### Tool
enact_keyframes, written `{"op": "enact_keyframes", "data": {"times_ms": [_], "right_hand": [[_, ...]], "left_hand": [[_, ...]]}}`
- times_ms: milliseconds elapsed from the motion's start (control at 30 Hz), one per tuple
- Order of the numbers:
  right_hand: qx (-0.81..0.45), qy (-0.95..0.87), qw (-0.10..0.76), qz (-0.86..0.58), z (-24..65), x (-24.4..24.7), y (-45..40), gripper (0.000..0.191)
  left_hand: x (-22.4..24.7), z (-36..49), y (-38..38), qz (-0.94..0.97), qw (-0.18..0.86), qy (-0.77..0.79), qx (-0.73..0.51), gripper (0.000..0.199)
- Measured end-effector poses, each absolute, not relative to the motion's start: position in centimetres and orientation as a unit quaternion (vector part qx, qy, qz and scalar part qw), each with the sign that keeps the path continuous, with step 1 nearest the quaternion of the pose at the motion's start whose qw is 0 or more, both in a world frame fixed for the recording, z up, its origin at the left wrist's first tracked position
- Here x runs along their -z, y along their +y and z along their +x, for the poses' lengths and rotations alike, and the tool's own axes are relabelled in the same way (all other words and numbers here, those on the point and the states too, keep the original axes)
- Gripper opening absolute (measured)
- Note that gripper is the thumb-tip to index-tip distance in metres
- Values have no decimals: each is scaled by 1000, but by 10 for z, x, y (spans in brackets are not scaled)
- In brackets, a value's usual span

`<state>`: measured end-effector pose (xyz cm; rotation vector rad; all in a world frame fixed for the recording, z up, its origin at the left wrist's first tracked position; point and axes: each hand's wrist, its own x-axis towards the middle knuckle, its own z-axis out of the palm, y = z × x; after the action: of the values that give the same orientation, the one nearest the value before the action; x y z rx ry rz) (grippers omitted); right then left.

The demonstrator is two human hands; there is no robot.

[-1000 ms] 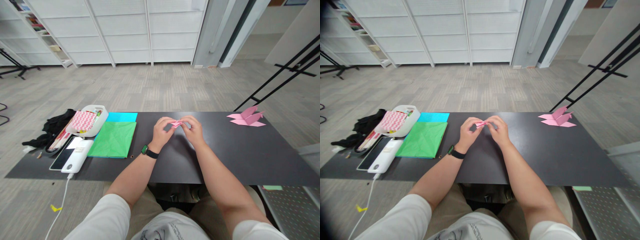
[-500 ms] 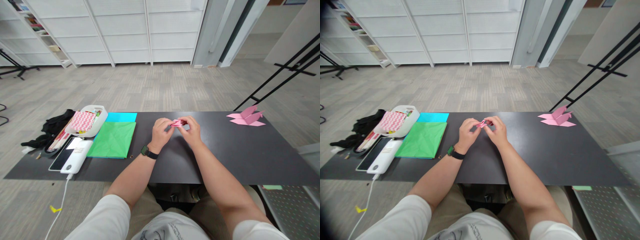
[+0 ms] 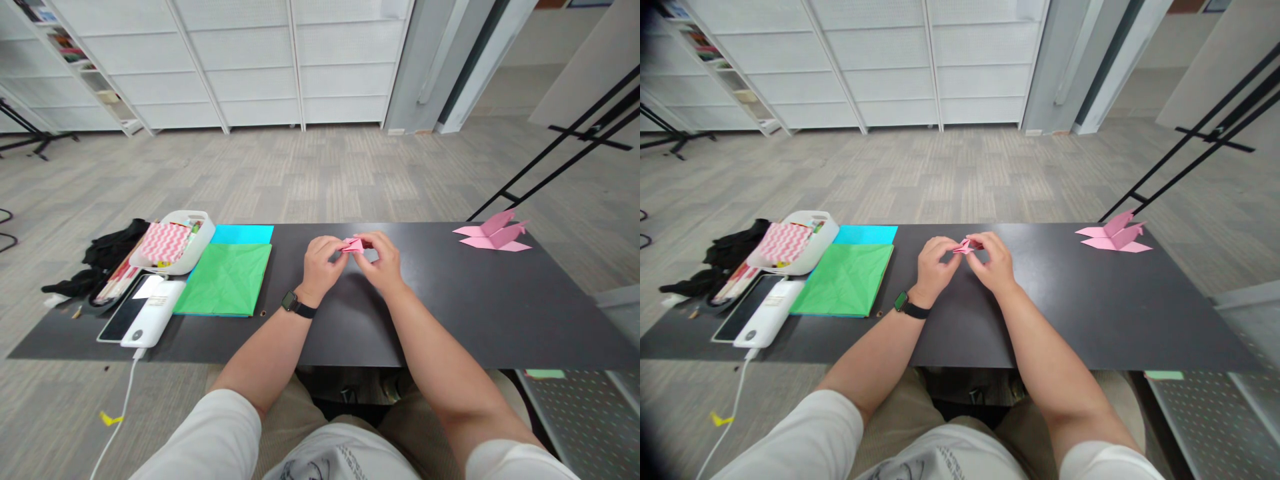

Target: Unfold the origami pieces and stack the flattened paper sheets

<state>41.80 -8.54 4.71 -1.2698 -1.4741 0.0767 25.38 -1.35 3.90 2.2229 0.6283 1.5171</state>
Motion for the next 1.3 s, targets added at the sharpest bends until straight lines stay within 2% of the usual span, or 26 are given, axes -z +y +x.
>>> {"op": "enact_keyframes", "data": {"times_ms": [267, 667, 933, 1200, 1300], "right_hand": [[-33, -622, 559, -547, 419, -48, -85, 25], [16, -655, 531, -537, 422, -43, -80, 41], [-7, -664, 543, -515, 430, -43, -78, 43], [-14, -660, 546, -517, 435, -47, -77, 13], [-3, -646, 548, -532, 434, -47, -78, 13]], "left_hand": [[-37, 253, -11, 785, 224, 243, -523, 7], [-34, 254, -10, 801, 187, 247, -513, 9], [-36, 254, -10, 823, 217, 191, -489, 9], [-39, 254, -12, 794, 248, 231, -505, 16], [-40, 254, -12, 779, 263, 233, -520, 19]]}}
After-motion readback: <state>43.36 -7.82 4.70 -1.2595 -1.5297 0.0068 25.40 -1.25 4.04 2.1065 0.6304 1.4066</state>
